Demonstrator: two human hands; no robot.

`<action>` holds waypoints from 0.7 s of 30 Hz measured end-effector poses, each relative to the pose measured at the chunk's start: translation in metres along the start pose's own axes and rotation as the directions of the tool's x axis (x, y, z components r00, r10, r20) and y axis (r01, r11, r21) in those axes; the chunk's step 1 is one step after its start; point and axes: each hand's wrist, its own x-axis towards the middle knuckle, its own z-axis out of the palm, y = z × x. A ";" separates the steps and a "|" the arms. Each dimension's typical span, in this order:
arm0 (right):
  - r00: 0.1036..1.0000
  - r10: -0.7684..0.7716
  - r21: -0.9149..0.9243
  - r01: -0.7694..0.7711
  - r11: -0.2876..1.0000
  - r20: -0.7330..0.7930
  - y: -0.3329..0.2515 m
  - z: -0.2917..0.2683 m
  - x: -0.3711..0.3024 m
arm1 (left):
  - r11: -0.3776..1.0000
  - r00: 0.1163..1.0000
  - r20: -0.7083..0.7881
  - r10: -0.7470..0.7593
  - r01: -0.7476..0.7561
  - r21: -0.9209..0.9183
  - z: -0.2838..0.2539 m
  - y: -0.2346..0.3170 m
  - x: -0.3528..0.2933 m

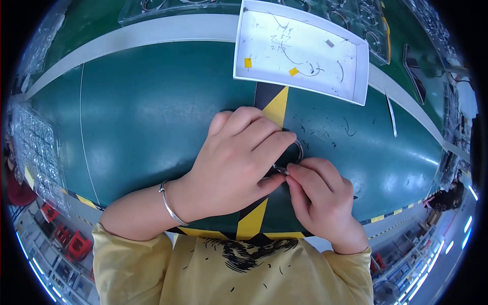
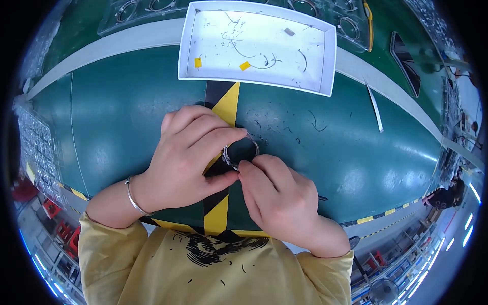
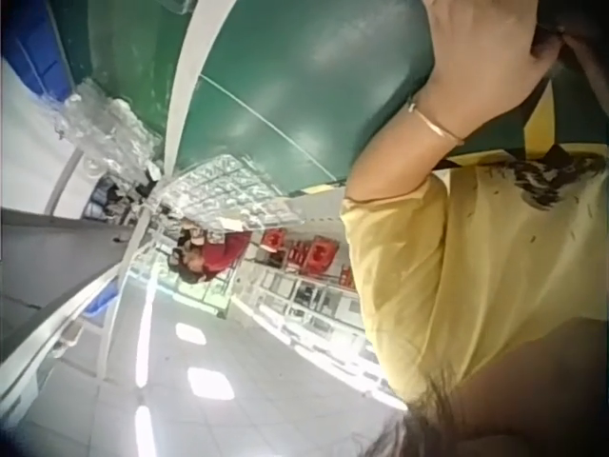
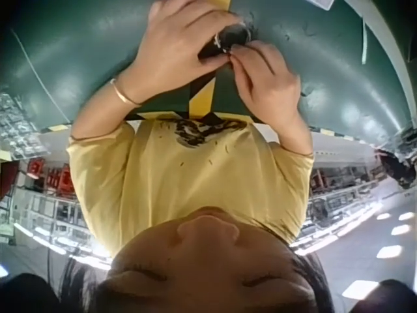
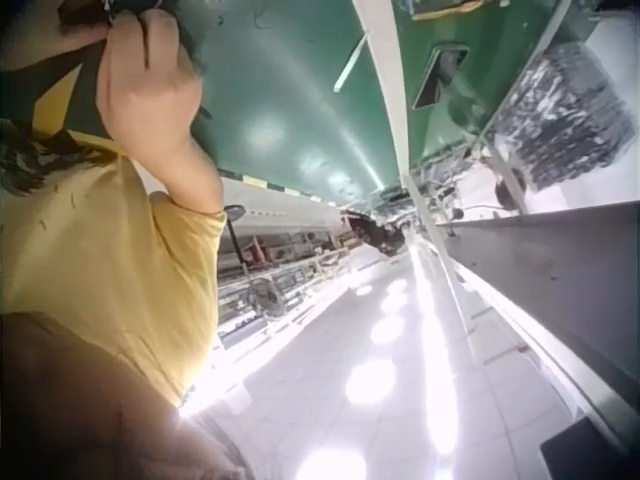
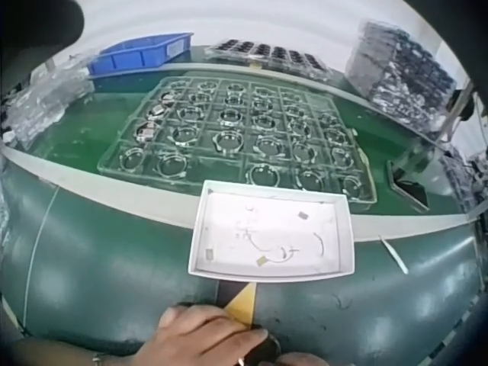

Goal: The person assembles small electronic components into a circular housing at a workbench, using tweezers to manipulate the parts.

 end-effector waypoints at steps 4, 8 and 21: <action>1.000 0.000 -0.011 0.000 1.000 0.004 0.000 0.000 0.001 | 1.000 1.000 -0.007 0.005 -0.005 0.001 0.001 0.000 0.000; 1.000 -0.011 -0.016 0.012 1.000 0.009 0.001 0.000 0.001 | 1.000 1.000 -0.013 0.001 -0.001 0.007 0.001 0.000 0.000; 0.999 -0.045 -0.100 0.048 0.994 0.028 0.000 0.002 -0.003 | 1.000 1.000 0.001 -0.015 0.015 -0.016 -0.001 -0.001 0.002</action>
